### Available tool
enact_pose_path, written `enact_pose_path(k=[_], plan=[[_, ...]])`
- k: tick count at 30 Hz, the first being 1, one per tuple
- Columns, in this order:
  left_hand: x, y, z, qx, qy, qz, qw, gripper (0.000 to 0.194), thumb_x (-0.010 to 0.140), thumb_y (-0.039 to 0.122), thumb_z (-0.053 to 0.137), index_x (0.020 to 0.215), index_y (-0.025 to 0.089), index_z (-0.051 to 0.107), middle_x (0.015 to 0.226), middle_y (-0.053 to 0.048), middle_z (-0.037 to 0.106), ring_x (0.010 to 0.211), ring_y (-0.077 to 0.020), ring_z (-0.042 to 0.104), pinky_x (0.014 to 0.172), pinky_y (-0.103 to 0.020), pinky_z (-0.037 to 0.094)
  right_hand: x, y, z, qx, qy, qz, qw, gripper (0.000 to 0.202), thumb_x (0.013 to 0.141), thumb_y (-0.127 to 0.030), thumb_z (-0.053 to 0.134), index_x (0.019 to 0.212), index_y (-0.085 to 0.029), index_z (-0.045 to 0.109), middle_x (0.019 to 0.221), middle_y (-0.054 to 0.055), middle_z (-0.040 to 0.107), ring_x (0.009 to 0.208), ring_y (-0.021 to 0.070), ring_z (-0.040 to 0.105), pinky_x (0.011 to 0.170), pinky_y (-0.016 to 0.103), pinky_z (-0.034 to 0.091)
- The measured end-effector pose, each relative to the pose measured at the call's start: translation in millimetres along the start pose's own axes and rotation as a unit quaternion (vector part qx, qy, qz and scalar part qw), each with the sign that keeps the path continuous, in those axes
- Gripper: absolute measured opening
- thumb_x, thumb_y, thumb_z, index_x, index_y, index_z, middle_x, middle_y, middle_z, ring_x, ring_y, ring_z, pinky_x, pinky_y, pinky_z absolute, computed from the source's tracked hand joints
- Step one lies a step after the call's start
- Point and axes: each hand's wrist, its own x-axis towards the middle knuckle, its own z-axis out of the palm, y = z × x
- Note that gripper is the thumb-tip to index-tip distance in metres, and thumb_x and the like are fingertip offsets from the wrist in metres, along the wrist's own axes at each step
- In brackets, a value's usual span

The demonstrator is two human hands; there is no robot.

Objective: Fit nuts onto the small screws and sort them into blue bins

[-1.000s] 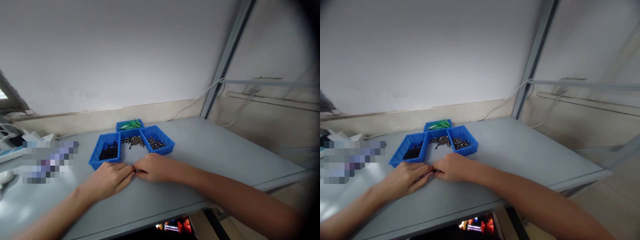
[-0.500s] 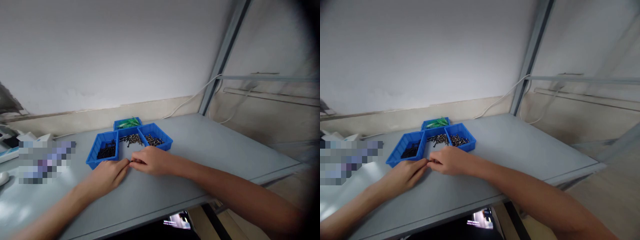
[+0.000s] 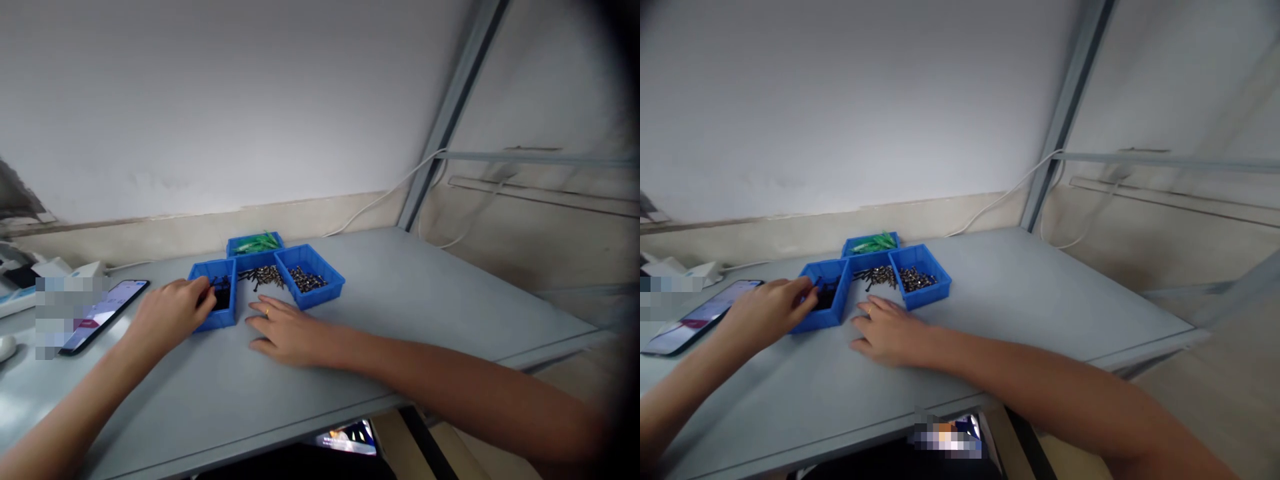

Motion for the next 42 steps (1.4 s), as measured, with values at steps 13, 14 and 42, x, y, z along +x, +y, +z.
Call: enact_pose_path(k=[13,14,42], plan=[[-2,8,-0.3,-0.008,0.069,0.076,0.995,0.034,0.09,0.033,0.032,0.069,0.017,0.054,0.063,-0.006,0.057,0.067,-0.0225,0.056,0.056,-0.03,0.038,14,2,8,0.018,-0.009,0.14,0.99,0.065,0.085,-0.054,0.033,0.129,-0.007,0.041,0.142,0.022,0.022,0.131,0.0374,0.01,0.102,0.052,0.016],[-3,10,-1.7,-0.03,0.072,0.105,0.991,0.034,0.09,0.033,0.033,0.07,0.017,0.055,0.063,-0.005,0.057,0.067,-0.0214,0.056,0.057,-0.03,0.038,14,2,9,0.013,-0.005,0.139,0.99,0.064,0.085,-0.054,0.034,0.128,-0.007,0.041,0.141,0.022,0.023,0.131,0.0376,0.011,0.102,0.052,0.016],[-16,38,5.6,-0.195,0.014,0.32,0.927,0.025,0.09,0.019,0.033,0.069,0.018,0.048,0.062,0.001,0.053,0.055,-0.0127,0.05,0.051,-0.027,0.033,13,8,18,0.011,0.015,0.133,0.991,0.057,0.084,-0.047,0.039,0.13,-0.012,0.039,0.142,0.022,0.017,0.128,0.0435,0.011,0.1,0.054,0.019]])
